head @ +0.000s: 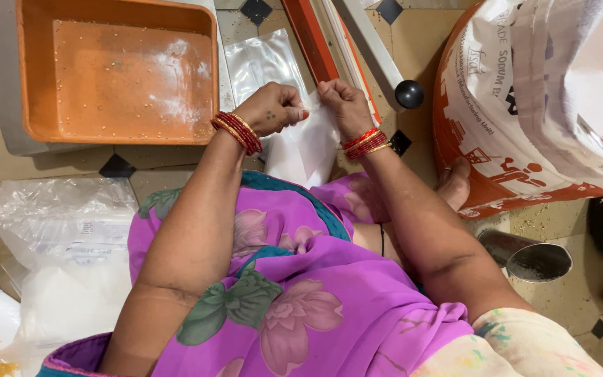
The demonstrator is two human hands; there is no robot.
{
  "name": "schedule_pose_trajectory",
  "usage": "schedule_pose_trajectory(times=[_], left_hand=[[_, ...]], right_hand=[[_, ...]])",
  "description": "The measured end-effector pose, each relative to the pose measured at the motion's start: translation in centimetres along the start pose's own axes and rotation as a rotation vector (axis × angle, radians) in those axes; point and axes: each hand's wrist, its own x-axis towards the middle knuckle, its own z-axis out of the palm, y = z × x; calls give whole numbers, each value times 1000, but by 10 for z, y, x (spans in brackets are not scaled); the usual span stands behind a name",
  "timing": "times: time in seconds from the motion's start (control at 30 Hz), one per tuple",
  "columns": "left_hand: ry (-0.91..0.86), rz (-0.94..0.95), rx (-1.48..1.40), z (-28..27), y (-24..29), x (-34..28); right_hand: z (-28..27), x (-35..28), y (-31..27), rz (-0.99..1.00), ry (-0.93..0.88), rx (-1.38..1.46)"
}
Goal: The person is packaging white powder from a large bag into small plastic pouches using a spoon and sealing them with a heat-sealer machine.
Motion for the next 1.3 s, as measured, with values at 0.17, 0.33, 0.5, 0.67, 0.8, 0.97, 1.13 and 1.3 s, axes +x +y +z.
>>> schedule_pose_trajectory(times=[0.17,0.33,0.5,0.67,0.8,0.97,1.13,1.3], left_hand=[[113,69,9,6,-5,5],[167,71,62,8,-10,10],[302,64,239,9,2,5],[330,77,57,13,-3,7],[322,-38,19,11,-5,3],[553,212,344,26,-15,0],[591,334,478,33,-9,-9],[568,426,695,43,-21,-7]], right_hand=[[0,2,4,-1,33,-45],[19,-12,-23,-239,80,-212],[29,-23,-43,-229,264,-490],[22,-20,-28,-61,284,-521],[16,-21,-19,-177,308,-460],[37,-88,-96,-361,120,-827],[-31,-167,-208,-611,293,-950],[-172,-183,-267,-648,646,-1516]])
